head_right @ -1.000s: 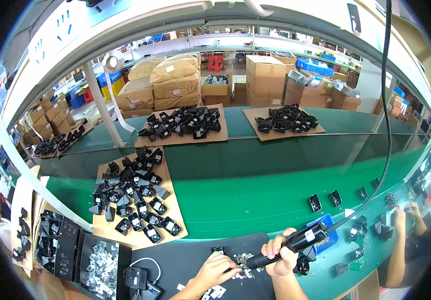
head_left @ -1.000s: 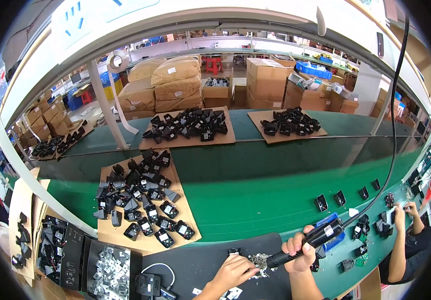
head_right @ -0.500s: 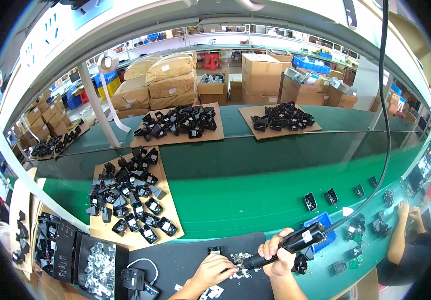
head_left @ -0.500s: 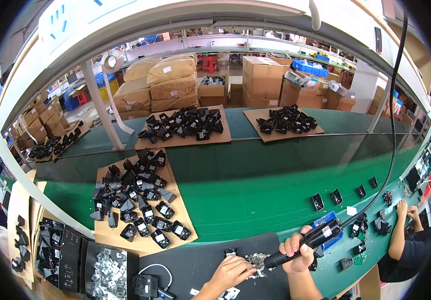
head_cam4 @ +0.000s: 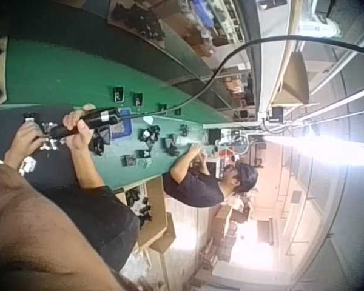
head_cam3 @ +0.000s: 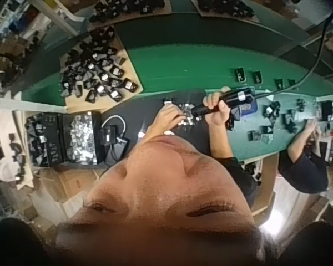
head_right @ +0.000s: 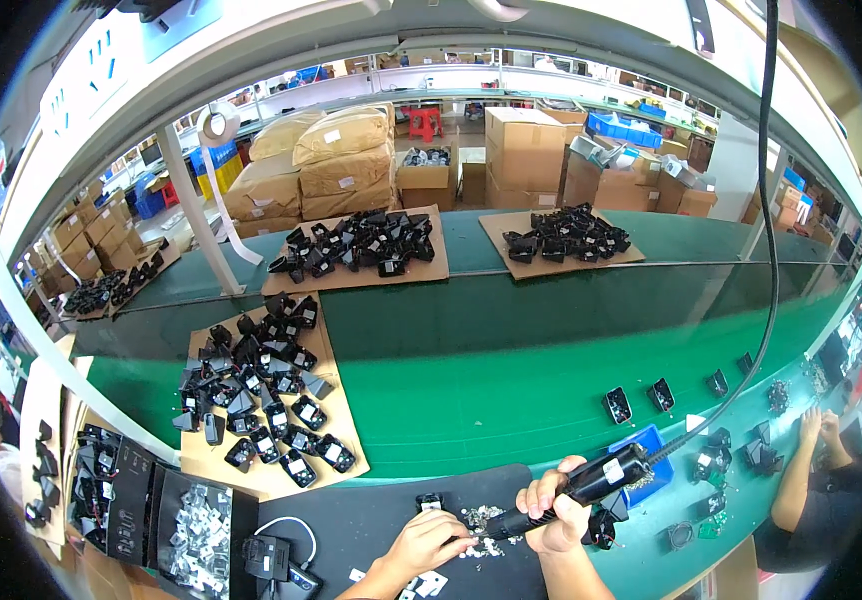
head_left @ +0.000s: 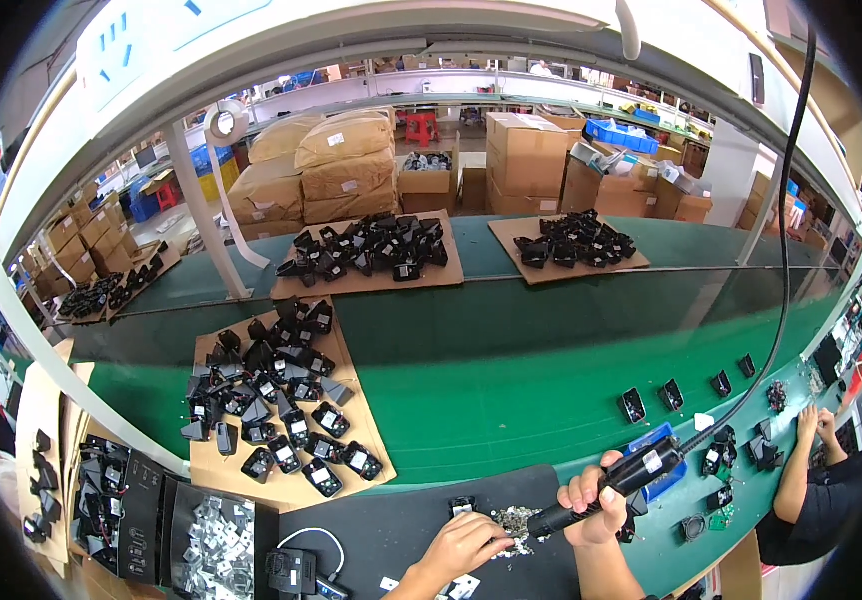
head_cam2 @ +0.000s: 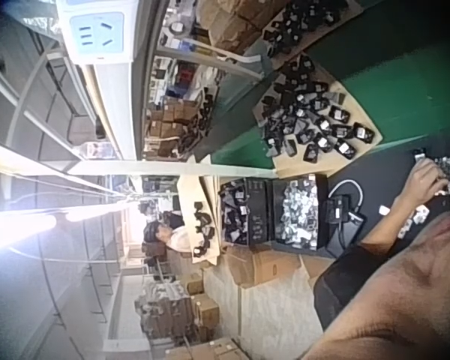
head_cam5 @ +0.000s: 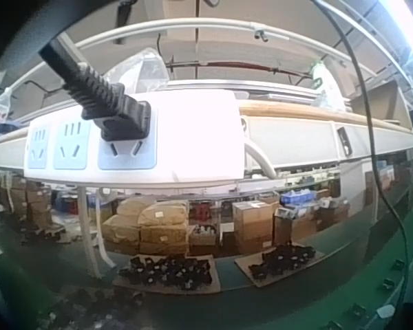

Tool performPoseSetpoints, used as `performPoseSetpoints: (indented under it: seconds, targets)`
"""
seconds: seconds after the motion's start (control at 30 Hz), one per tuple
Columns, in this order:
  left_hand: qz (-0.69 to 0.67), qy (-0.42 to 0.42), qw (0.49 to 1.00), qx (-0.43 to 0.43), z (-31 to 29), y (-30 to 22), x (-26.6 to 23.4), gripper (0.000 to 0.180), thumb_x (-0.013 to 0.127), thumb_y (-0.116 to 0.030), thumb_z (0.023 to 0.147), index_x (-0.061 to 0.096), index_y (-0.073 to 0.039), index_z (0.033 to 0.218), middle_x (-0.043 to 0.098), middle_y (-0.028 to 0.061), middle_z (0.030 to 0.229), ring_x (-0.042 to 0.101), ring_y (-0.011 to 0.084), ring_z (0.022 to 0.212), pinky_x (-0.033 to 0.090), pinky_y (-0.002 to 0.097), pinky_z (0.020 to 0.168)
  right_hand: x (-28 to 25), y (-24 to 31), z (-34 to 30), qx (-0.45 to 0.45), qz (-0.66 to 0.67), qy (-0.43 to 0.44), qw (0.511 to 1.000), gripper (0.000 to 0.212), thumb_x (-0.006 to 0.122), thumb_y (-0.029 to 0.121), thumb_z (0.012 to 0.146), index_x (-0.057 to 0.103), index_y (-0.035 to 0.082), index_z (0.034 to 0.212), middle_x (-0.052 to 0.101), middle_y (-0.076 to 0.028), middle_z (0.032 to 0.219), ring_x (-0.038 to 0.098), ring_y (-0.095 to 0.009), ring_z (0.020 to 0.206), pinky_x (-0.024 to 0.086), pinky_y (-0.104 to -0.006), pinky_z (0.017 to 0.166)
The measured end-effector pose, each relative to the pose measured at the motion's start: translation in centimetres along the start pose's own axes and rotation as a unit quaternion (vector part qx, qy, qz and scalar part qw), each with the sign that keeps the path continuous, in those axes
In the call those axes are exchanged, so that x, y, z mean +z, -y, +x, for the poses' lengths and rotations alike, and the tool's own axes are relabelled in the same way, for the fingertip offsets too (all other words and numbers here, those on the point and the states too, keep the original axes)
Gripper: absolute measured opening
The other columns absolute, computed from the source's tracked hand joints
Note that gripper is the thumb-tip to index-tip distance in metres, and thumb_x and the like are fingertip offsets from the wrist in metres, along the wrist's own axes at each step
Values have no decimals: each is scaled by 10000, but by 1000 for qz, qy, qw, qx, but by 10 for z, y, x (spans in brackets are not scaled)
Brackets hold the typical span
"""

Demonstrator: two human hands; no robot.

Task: The person assembles electronic components by attaching a metal plate to a plastic housing with screws, using an electric screwdriver.

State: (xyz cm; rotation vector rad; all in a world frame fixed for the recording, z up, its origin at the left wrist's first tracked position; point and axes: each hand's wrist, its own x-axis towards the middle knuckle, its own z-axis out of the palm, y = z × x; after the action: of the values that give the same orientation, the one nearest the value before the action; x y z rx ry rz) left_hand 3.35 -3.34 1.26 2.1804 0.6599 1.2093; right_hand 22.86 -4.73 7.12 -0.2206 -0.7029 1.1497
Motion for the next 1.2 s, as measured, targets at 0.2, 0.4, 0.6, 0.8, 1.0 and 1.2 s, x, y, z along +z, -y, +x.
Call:
performPoseSetpoints:
  seconds: [0.2,0.4,0.6,0.8,1.0,1.2]
  targets:
    - [-19,4,1000,-2,1,-1,-1,200,786,-144,750,626,-30,789,642,78,772,630,244,720,505,341,660,1,-1,-1,0,14,-27,1000,436,630,161,849,397,112,1213,501,-29,715,507,-139,597,451,-318,603]
    - [-6,-3,1000,-2,-2,1,2,195,789,-128,737,637,-28,804,650,72,784,636,230,729,511,334,671,1,-1,-2,0,34,-42,999,446,646,135,826,414,111,1206,518,-39,710,519,-155,596,440,-321,590]
    - [14,3,1000,15,1,-2,1,157,773,-128,754,684,-28,836,677,60,800,640,213,730,506,318,674,0,-1,0,0,10,-3,1000,417,597,163,871,370,108,1216,503,-32,739,507,-129,610,463,-318,621]
    - [32,8,999,21,3,-3,1,143,755,-133,773,691,-30,849,680,56,803,642,205,732,501,317,666,1,0,-2,2,4,-30,1000,435,629,148,838,391,111,1200,507,-37,716,513,-145,601,456,-324,612]
    - [48,22,998,21,2,-3,-3,122,739,-123,784,692,-47,868,678,41,818,640,192,738,498,311,668,3,-4,-2,0,-8,-21,1000,452,653,145,822,394,108,1189,503,-36,705,516,-151,600,458,-328,609]
    - [50,23,998,24,2,-3,-2,116,735,-119,783,695,-52,869,674,37,810,638,190,733,494,311,658,2,-3,-2,3,-21,-14,1000,447,641,157,838,373,105,1192,495,-34,715,518,-147,611,468,-331,616]
